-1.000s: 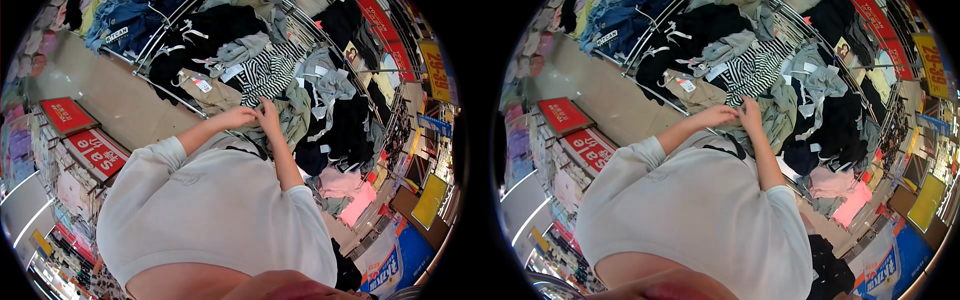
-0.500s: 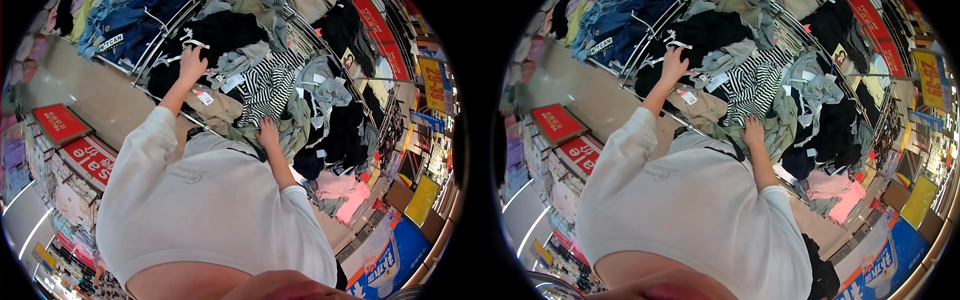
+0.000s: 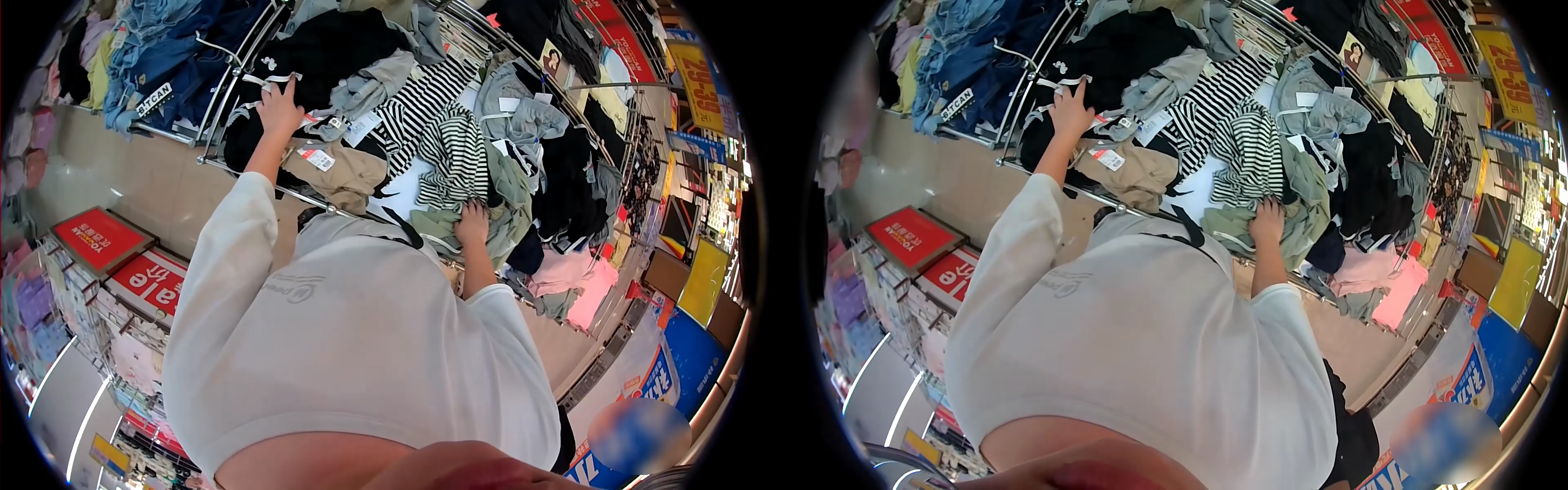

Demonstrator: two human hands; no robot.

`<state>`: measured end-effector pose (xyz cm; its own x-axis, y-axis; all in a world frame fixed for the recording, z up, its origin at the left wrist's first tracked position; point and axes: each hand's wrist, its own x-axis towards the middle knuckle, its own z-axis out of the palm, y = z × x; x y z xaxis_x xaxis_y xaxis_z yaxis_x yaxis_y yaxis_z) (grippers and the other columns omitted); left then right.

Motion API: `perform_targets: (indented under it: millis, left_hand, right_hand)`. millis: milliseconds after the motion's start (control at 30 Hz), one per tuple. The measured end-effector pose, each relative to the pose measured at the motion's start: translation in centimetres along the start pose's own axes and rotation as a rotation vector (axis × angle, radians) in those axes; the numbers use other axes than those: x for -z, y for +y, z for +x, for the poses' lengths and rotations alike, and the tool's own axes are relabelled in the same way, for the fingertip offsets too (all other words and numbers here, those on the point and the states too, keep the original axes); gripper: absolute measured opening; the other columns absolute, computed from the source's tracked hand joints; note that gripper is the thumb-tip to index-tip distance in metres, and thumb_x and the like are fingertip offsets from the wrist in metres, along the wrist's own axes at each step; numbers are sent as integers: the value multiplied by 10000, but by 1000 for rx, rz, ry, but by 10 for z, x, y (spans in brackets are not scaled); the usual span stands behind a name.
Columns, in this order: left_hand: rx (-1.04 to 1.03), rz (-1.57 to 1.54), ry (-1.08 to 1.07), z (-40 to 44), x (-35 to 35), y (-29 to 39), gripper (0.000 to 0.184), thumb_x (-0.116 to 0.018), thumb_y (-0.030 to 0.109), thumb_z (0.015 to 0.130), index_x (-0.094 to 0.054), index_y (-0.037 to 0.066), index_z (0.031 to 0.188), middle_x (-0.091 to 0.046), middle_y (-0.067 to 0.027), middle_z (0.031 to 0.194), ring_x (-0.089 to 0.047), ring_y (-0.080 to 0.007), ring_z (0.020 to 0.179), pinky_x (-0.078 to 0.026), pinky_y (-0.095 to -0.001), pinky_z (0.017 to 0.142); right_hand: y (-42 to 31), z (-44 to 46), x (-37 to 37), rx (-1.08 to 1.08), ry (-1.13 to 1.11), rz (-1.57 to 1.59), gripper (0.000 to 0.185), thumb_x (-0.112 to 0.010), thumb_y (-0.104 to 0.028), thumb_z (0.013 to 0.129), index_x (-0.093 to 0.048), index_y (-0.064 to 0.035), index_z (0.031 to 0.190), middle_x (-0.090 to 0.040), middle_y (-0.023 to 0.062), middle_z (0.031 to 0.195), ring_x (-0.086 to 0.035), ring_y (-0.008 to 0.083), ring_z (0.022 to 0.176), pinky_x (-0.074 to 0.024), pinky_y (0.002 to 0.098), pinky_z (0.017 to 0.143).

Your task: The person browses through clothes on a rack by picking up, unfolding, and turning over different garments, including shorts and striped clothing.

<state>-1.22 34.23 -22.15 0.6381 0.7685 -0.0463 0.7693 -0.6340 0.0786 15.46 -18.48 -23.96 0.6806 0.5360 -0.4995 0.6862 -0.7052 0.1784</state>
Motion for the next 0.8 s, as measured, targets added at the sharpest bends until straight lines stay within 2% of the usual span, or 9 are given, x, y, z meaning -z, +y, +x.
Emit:
perform_targets:
  millis: [167,333,433,500,567,600,667,800]
  left_hand:
    - [-57,2,13,-9,-2,-2,800,-707,303,751,-369,247,1473,-408,-199,1404,-376,-431,1300,-361,-521,982]
    - [-103,9,125,-17,-13,6,783,-700,299,751,-386,186,1459,-419,-222,1387,-369,-454,1295,-349,-521,984]
    - [-103,-11,151,-18,-14,7,786,-696,291,743,-388,171,1457,-427,-238,1377,-362,-466,1295,-340,-525,989]
    - [-102,-20,158,-18,-13,7,764,-693,282,745,-408,163,1444,-427,-239,1382,-355,-462,1303,-338,-526,999]
    - [-109,-34,139,-20,-12,6,748,-689,279,751,-419,154,1437,-421,-241,1389,-350,-459,1309,-331,-528,1016]
    - [-116,-46,120,-19,-12,5,732,-686,276,756,-429,146,1429,-415,-244,1396,-344,-456,1316,-323,-529,1034]
    - [-129,-65,131,-23,-11,6,719,-682,275,762,-437,135,1422,-407,-247,1406,-338,-453,1323,-313,-528,1050]
    - [-167,-110,146,-40,-17,13,690,-662,285,786,-439,108,1416,-375,-255,1439,-321,-450,1343,-293,-530,1084]
  right_hand:
    - [14,-13,-20,-80,-44,-56,605,-569,-251,779,-490,-94,1358,-388,74,1493,-221,263,1436,-173,441,1170]
    - [-17,-2,-19,-182,-94,42,549,-549,-239,791,-528,-58,1309,-387,100,1490,-232,293,1432,-178,459,1165]
    - [-43,6,-16,-209,6,119,424,-579,-209,783,-614,-45,1172,-540,129,1325,-357,319,1355,-258,479,1115]
    - [-60,3,-4,-189,186,169,338,-631,-195,751,-628,-46,1054,-616,119,1141,-490,317,1188,-382,499,982]
    - [-77,2,23,-177,223,272,321,-652,-173,727,-621,-50,1022,-608,115,1089,-532,317,1089,-426,476,906]
    - [-83,4,28,-186,222,276,321,-652,-173,727,-621,-50,1022,-608,115,1089,-532,317,1089,-426,476,906]
    - [-92,7,32,39,370,344,312,-644,-133,729,-621,-58,1031,-596,114,1065,-547,316,1031,-446,446,860]
    - [-105,17,44,142,531,442,317,-630,-95,736,-627,-71,1053,-595,110,1104,-548,300,1053,-446,442,860]
